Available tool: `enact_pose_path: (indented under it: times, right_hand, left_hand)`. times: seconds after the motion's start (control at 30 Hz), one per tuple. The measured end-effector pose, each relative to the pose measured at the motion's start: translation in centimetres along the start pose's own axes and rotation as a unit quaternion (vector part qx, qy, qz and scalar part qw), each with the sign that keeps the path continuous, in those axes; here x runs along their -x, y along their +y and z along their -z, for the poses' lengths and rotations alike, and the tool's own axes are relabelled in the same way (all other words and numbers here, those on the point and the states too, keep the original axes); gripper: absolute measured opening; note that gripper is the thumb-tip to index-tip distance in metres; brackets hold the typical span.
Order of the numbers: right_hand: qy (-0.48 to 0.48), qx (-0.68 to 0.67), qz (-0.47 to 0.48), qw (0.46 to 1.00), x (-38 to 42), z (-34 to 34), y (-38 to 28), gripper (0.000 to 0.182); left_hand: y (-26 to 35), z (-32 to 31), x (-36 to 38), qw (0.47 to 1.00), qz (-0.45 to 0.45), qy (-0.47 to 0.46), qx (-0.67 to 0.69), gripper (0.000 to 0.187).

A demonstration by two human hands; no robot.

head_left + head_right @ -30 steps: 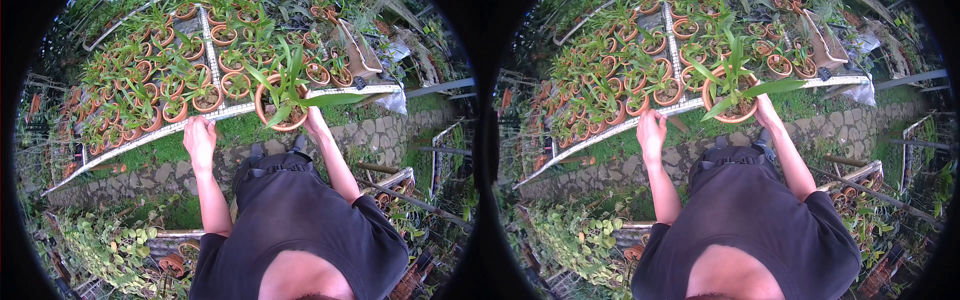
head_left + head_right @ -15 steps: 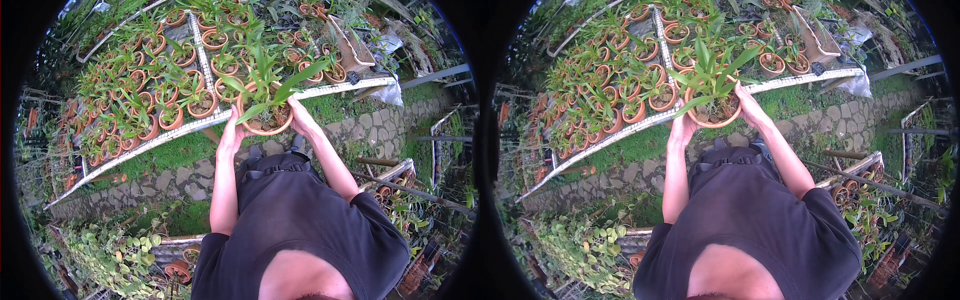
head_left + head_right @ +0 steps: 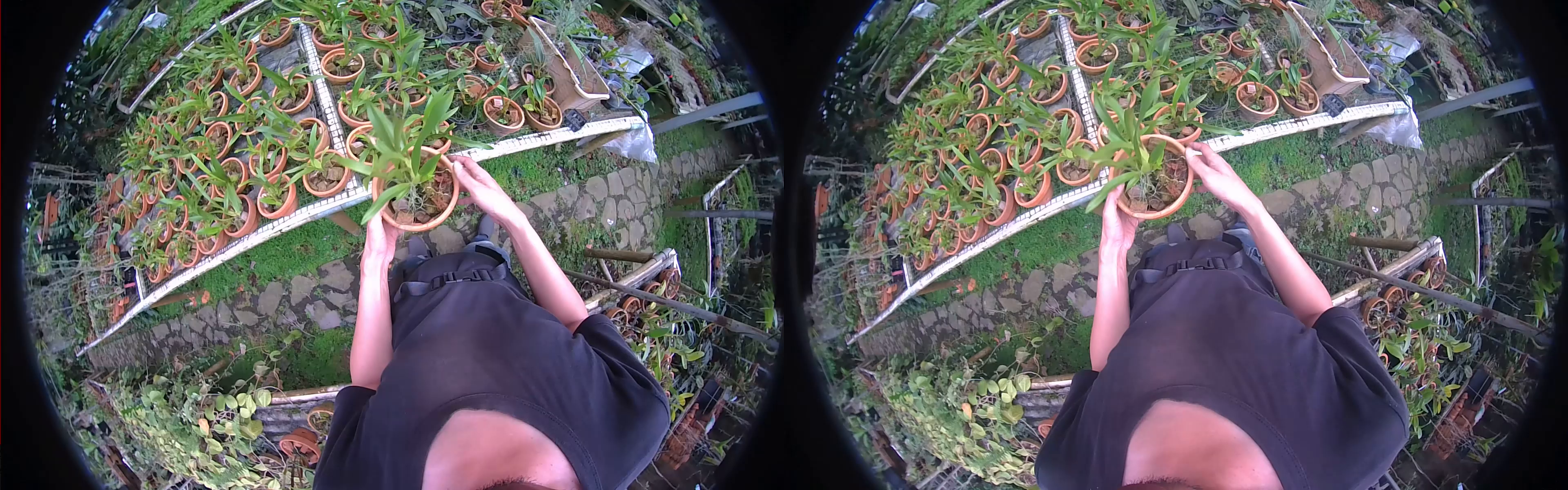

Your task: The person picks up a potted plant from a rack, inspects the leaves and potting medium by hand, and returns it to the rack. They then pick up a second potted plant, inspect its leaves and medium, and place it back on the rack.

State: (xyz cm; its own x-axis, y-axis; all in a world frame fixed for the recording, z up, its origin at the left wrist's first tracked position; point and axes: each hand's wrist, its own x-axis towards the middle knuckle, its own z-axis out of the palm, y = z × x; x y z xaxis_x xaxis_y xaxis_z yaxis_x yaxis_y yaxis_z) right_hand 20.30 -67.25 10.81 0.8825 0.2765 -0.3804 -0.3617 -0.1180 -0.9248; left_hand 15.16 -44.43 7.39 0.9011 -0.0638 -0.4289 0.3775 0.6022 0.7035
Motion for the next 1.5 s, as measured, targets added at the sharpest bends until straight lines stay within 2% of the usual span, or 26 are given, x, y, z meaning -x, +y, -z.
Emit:
enact_pose_path:
  times: [0.03,0.07,0.17,0.2,0.3,0.33,0.37,0.43,0.47,0.57,0.7,0.73,0.83,1.0,1.1,1.13,1.23,1.27,1.37,1.4,1.5]
  right_hand:
    - [0.001,0.043,0.019,0.999,0.0,0.1,0.0,0.054]
    - [0.052,0.009,0.051,0.997,-0.2,-0.3,0.9,0.042]
    - [0.03,0.01,0.007,0.999,-1.1,0.4,4.2,0.033]
    - [0.058,0.035,0.03,0.997,-1.2,0.2,5.3,0.032]
    - [0.093,-0.019,-0.085,0.992,-1.3,0.6,6.3,0.034]
    - [0.088,0.032,-0.072,0.993,-1.3,0.9,6.8,0.04]
    - [0.085,0.025,-0.065,0.994,-1.1,1.1,7.2,0.041]
    - [0.078,0.014,-0.047,0.996,-0.2,1.4,6.2,0.043]
    - [0.041,0.019,-0.083,0.995,0.0,1.9,5.2,0.039]
    - [-0.005,-0.019,-0.119,0.993,-0.4,3.2,5.0,0.043]
    - [0.025,0.01,-0.064,0.998,-1.9,5.4,4.4,0.044]
    - [0.049,0.083,0.043,0.994,-2.9,5.9,5.4,0.046]
    - [0.047,0.023,-0.018,0.998,-3.8,7.4,3.7,0.048]
    - [0.085,-0.05,-0.009,0.995,-6.0,9.8,3.1,0.045]
    - [0.077,0.024,0.004,0.997,-6.8,12.7,2.4,0.042]
    - [0.067,-0.002,-0.03,0.997,-6.5,13.6,1.2,0.042]
    - [0.083,0.013,0.025,0.996,-7.3,16.0,0.5,0.04]
    - [0.082,0.022,0.003,0.996,-7.3,16.9,0.1,0.041]
    - [0.085,0.009,-0.025,0.996,-7.6,18.7,-1.8,0.041]
    - [0.091,-0.027,-0.009,0.995,-7.8,19.0,-2.2,0.042]
    - [0.112,-0.016,0.005,0.994,-8.5,20.4,-4.5,0.041]
  left_hand:
    - [-0.4,0.9,-0.3,1.0,0.003,0.003,-0.009,0.058]
    - [-0.7,1.8,-0.5,1.0,0.007,0.005,-0.018,0.057]
    - [-2.0,4.3,-0.7,0.998,0.019,0.015,-0.059,0.055]
    - [-2.3,4.8,-0.8,0.997,0.025,0.02,-0.076,0.055]
    - [-3.9,6.5,-1.1,0.992,0.047,0.022,-0.112,0.058]
    - [-4.5,6.6,-1.3,0.994,0.05,0.017,-0.097,0.059]
    - [-5.1,6.6,-1.5,0.995,0.053,0.012,-0.081,0.06]
    - [-5.2,5.4,-1.8,0.994,0.078,-0.001,-0.072,0.061]
    - [-5.4,4.6,-2.1,0.993,0.098,0.003,-0.064,0.062]
    - [-5.3,2.1,-3.4,0.991,0.124,-0.014,-0.047,0.068]
    - [-4.0,-1.9,-5.4,0.991,0.096,-0.035,-0.091,0.068]
    - [-3.8,-2.4,-6.1,0.99,0.095,-0.039,-0.096,0.067]
    - [-2.9,-4.0,-8.0,0.988,0.079,-0.033,-0.131,0.065]
    - [-1.9,-7.3,-10.7,0.986,0.035,-0.035,-0.162,0.058]
    - [-2.0,-9.5,-11.4,0.991,0.026,-0.056,-0.122,0.056]
    - [-2.1,-10.2,-11.8,0.992,0.025,-0.065,-0.107,0.055]
    - [-2.5,-12.2,-13.1,0.988,0.0,-0.073,-0.135,0.055]
    - [-2.4,-12.7,-13.4,0.986,0.025,-0.081,-0.144,0.055]
    - [-2.8,-13.7,-15.2,0.979,0.016,-0.098,-0.177,0.061]
    - [-2.4,-14.4,-15.6,0.976,-0.012,-0.122,-0.18,0.064]
    - [-0.3,-15.7,-16.2,0.974,-0.032,-0.169,-0.146,0.068]
